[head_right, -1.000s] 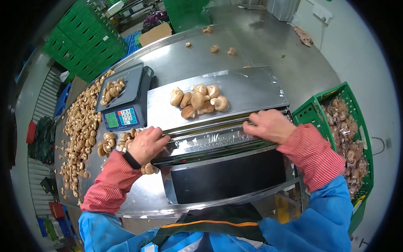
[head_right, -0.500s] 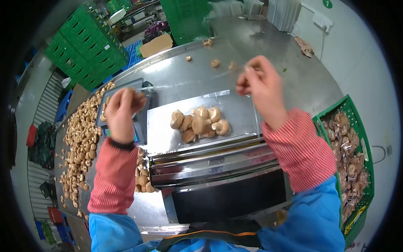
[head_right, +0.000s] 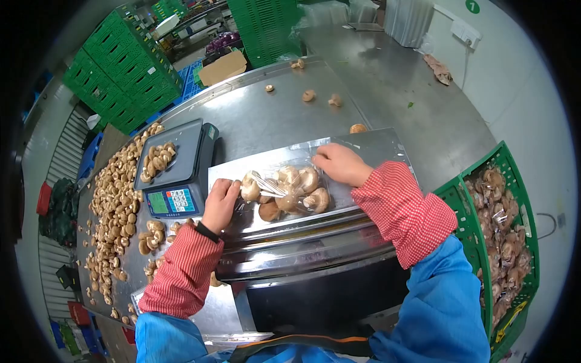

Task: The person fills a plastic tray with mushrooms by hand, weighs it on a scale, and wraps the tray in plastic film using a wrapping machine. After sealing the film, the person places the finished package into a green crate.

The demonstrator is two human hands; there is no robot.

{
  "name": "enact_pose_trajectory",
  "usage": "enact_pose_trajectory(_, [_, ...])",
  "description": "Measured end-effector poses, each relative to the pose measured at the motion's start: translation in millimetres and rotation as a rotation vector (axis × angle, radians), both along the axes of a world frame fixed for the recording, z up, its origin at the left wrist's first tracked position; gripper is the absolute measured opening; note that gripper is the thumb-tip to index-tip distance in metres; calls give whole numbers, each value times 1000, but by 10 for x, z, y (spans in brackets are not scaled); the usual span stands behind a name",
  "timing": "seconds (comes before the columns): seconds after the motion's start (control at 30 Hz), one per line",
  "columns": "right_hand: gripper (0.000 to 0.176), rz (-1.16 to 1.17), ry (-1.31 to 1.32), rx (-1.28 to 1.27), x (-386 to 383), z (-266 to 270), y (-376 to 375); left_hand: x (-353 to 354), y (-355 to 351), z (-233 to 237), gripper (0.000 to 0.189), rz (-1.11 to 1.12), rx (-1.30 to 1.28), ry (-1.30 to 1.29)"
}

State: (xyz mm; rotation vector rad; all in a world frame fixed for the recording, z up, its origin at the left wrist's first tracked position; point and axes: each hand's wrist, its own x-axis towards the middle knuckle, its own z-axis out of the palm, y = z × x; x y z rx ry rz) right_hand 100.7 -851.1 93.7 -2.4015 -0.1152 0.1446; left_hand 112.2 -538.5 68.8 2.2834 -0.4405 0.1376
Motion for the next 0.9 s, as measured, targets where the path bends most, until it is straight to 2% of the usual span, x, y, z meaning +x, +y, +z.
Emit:
enact_pose_trajectory(0.03, [28,20,-86,87,-42,-48,-33,-70,19,-47,30,0,-145,-1])
enact_pose_trajectory(0.07, [29,41,-171,175,-82,-93,-46,-135,33,-83,30,-19,-312,250])
enact_pose_trajectory(0.17, [31,-132,-65,617,-256,-66,104,-304,-113,134,29,114,-497,561])
enact_pose_trajectory(0.2, [30,-152,-16,655,-285,-48,127,-297,-156,149,26,154,-505,544])
enact_pose_trajectory(0.3, [28,-171,62,757,-402,-9,114,-321,-330,57,27,232,-838,535])
enact_pose_trajectory(0.37, [25,-121,34,821,-595,-44,102,-570,-173,126,27,147,-827,648])
enact_pose_trajectory(0.47, [22,-112,-227,658,-1272,118,224,-1222,-32,636,27,72,-725,765])
enact_pose_trajectory(0.5, [22,-148,48,760,-1564,287,255,-1471,-28,749,29,119,-662,781])
enact_pose_trajectory(0.53, [21,-148,44,778,-1798,305,310,-1704,5,778,28,160,-651,853])
enact_pose_trajectory(0.57, [20,-82,-135,702,-1983,98,309,-1921,74,646,24,148,-644,881])
enact_pose_trajectory(0.63, [18,-229,316,787,-2397,183,380,-2328,128,455,18,184,-686,946])
enact_pose_trajectory(0.7, [18,-154,34,438,-2617,-214,402,-2601,154,90,17,200,-689,855])
enact_pose_trajectory(0.73, [20,-180,-25,356,-2652,-217,446,-2660,210,-250,16,179,-428,551])
enact_pose_trajectory(0.83, [20,-173,7,186,-2685,-393,362,-2676,205,-516,15,202,-206,392])
enact_pose_trajectory(0.87, [17,-226,196,293,-2684,-367,306,-2681,211,-485,14,199,-168,404])
enact_pose_trajectory(0.9, [14,-267,253,576,-2696,-473,221,-2667,161,-363,13,155,-106,261])
